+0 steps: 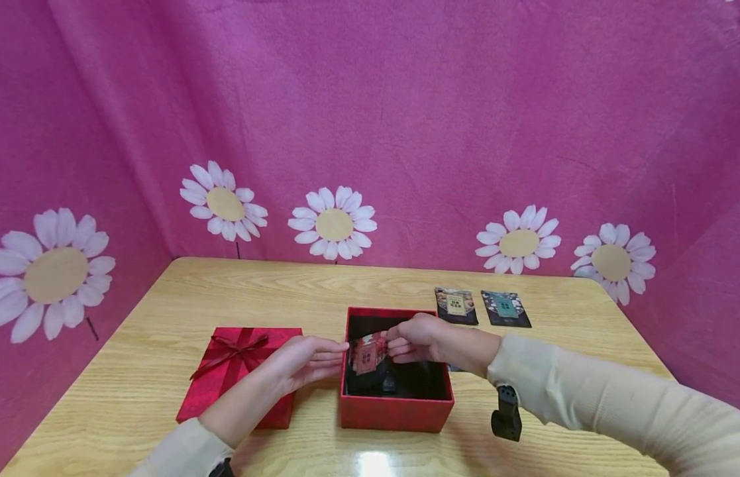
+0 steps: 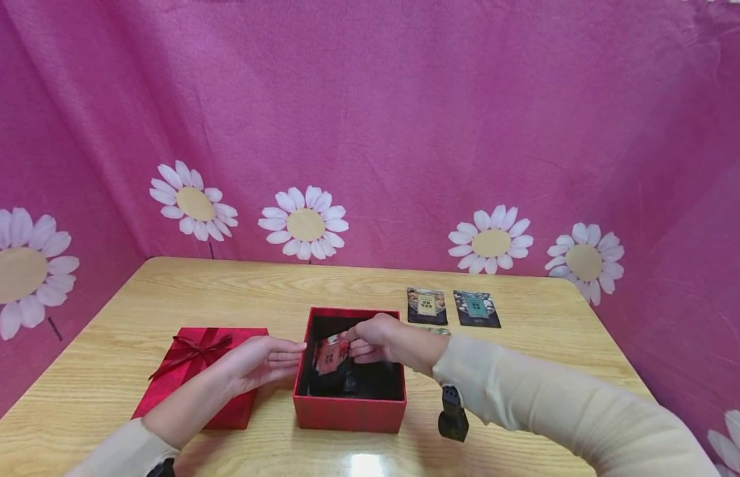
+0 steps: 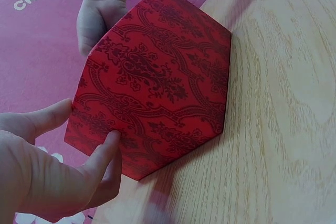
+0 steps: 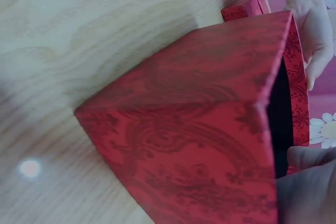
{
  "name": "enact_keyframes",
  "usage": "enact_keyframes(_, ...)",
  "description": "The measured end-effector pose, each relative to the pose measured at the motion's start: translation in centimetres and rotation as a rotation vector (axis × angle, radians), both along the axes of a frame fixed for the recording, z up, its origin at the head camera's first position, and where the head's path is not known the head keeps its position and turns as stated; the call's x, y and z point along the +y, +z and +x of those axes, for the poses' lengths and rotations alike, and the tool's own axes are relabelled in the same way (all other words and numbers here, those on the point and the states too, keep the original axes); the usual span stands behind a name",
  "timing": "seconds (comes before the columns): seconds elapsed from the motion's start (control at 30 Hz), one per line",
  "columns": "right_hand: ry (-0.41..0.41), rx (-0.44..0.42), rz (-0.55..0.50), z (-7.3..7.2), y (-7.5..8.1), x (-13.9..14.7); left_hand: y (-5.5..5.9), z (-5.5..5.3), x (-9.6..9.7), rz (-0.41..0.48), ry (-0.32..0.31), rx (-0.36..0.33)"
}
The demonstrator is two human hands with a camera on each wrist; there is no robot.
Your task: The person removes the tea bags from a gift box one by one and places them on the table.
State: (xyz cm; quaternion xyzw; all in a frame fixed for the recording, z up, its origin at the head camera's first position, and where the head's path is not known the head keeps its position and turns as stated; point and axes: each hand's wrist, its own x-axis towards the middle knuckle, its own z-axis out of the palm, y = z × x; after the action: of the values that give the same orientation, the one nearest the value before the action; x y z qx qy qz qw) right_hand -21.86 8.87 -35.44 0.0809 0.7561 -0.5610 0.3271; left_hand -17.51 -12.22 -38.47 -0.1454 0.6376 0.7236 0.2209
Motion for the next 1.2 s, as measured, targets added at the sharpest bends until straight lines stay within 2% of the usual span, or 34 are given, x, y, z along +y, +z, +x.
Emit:
enact_keyframes(0.1, 0.006, -0.004, -0.024, -0.3, 0.3, -0.4, 0.0, 0.0, 0.0, -0.004, 0.002, -0.008)
enact_keyframes(0.4, 0.033, -0.009, 0.033, -0.5, 0.6, -3.2, 0.1, 0.0, -0.1, 0.005, -0.011, 0.004)
enact_keyframes(0.67, 0.042, 0.007, 0.034, -0.6, -0.4, -4.8, 0.1, 0.0, -0.3, 0.034, -0.036, 0.017)
enact_keyframes(0.8, 0.034, 0.021, 0.033, -0.6, -0.6, -5.0, 0.1, 0.0, -0.3, 0.041, -0.031, 0.019)
enact_keyframes(1.03, 0.060, 0.037, 0.114, -0.2, -1.0, -4.5, 0.1, 0.0, -0.3, 0.034, -0.038, 0.024)
enact_keyframes(1.2, 0.066, 0.036, 0.120, 0.1, -1.2, -4.2, 0.1, 0.0, -0.2, 0.034, -0.037, 0.023)
